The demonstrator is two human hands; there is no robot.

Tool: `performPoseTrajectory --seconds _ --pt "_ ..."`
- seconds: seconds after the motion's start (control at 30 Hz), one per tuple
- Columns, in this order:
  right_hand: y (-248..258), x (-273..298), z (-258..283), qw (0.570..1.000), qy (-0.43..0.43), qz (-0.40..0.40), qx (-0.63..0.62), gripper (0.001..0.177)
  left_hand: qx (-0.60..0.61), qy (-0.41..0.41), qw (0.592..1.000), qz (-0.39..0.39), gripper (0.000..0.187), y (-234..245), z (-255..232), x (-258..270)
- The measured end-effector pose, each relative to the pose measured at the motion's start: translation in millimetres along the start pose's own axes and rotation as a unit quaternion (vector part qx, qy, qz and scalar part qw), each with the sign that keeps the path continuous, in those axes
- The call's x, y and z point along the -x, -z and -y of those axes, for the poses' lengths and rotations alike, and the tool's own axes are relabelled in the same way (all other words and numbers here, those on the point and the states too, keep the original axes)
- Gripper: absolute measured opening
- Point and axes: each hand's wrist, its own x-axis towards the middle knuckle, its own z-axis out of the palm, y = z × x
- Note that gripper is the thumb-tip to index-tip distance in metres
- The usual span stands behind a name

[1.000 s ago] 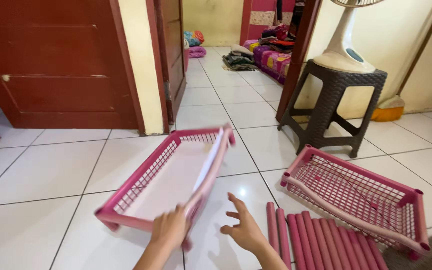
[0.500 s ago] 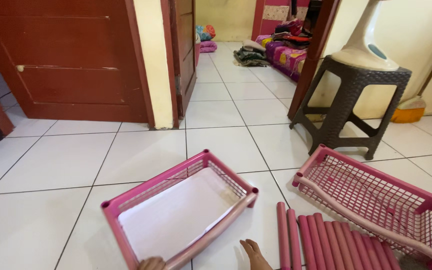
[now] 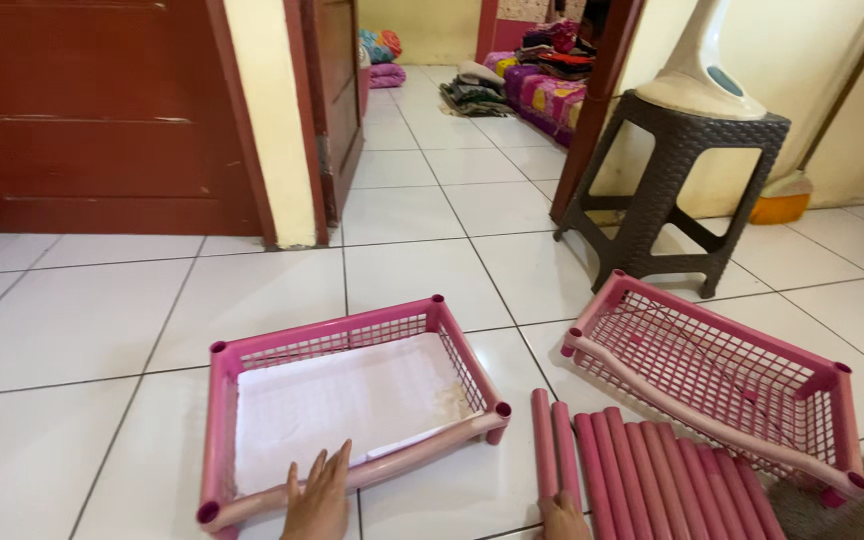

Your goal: The person assembles a pink plastic shelving unit by inserting cylindrical poles into the base frame and attaching a second basket layer on top. The person aligns and secures the poles and baskets by hand, completing a two-tier structure.

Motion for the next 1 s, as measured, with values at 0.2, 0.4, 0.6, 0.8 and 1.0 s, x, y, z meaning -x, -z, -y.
performPoseTrajectory --seconds 0.2,0.4,0.6,0.8,1.0 --pt "-6.3 -10.1 -27.4 0.998 -0.057 -0.034 0.002 0.052 0.139 0.036 0.984 -0.103 0.063 -29.6 -5.5 -5.9" --pt "-19.3 -19.4 -50.0 0.993 -0.104 -0.013 -0.054 0.047 0.145 0.046 0.977 -0.147 0.05 -37.7 -8.8 11.6" --pt "7.3 -36.9 -37.2 0.943 -0.207 -0.008 -0.26 0.073 0.117 0.049 0.979 -0.158 0.046 -5.9 -10.0 11.5" --pt "111.8 -44.9 -7.7 0.877 -0.066 -0.054 -0.472 0.036 0.142 0.095 0.981 -0.097 0.066 51.6 -36.6 -3.2" --pt "143.0 -58.6 56.5 0.876 -0.012 -0.121 -0.467 0.034 0.178 -0.09 0.979 -0.029 0.062 56.8 -162.4 -12.1"
